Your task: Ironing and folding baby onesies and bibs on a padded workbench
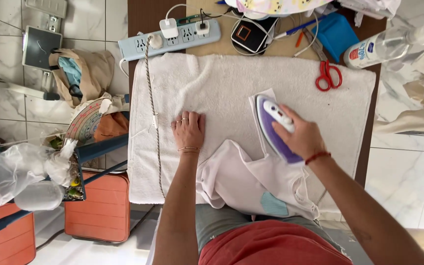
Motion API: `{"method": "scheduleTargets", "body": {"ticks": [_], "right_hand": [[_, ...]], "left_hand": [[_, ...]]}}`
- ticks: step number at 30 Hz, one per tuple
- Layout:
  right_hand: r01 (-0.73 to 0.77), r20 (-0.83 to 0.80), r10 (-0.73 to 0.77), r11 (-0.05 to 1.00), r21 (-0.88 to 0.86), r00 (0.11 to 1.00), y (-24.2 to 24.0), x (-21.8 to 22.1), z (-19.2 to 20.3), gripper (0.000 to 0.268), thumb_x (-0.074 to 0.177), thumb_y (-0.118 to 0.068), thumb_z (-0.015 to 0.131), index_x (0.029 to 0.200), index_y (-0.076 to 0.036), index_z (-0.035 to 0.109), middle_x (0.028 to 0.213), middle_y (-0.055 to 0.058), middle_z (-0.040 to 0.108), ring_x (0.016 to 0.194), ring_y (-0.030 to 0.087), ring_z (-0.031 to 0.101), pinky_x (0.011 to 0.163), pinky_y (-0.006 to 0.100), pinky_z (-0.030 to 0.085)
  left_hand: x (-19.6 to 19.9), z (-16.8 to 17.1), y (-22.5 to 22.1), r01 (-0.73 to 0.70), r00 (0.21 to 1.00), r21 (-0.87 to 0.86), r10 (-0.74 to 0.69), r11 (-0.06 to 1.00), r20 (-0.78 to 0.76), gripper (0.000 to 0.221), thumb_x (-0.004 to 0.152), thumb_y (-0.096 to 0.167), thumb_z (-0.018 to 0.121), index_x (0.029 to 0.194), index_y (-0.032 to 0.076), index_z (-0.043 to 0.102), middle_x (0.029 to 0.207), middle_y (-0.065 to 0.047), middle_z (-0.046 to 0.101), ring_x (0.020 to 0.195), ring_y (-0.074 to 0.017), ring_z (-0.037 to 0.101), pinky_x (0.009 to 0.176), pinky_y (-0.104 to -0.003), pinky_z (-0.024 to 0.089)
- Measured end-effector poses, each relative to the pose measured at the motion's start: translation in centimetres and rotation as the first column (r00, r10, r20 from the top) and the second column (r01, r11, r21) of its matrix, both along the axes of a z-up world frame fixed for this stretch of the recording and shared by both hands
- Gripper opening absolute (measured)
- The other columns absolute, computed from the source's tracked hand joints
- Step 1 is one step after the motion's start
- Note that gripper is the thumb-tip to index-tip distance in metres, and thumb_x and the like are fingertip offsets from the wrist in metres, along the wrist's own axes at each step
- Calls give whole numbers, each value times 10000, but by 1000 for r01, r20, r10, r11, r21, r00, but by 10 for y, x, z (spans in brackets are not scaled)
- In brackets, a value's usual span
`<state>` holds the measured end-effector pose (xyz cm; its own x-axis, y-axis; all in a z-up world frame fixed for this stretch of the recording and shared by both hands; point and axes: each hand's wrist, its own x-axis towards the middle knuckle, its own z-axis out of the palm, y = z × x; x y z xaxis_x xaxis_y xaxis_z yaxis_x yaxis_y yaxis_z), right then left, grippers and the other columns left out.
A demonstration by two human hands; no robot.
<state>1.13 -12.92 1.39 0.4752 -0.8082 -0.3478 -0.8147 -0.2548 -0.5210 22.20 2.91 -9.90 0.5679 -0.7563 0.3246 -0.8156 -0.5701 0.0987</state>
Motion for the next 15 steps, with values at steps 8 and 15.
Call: {"method": "scheduleTargets", "body": {"ticks": [8,15], "right_hand": [[134,-147,-128,990,32,981,-40,-38,24,475,731,-455,593,1186,-356,503,926,200,609,880,364,563,782,437,460],[-5,-348,-9,999,-40,937,-66,-115,22,542,765,-450,487,1283,-294,471,752,168,639,699,356,590,641,390,454]], "left_hand": [[-37,-14,-3,20,932,92,15,996,-363,188,790,404,537,813,227,478,785,26,461,785,-188,512,749,-349,372],[-65,28,6,373,761,194,-179,907,-624,447,588,429,709,971,247,564,986,9,523,940,-257,501,905,-404,249]]}}
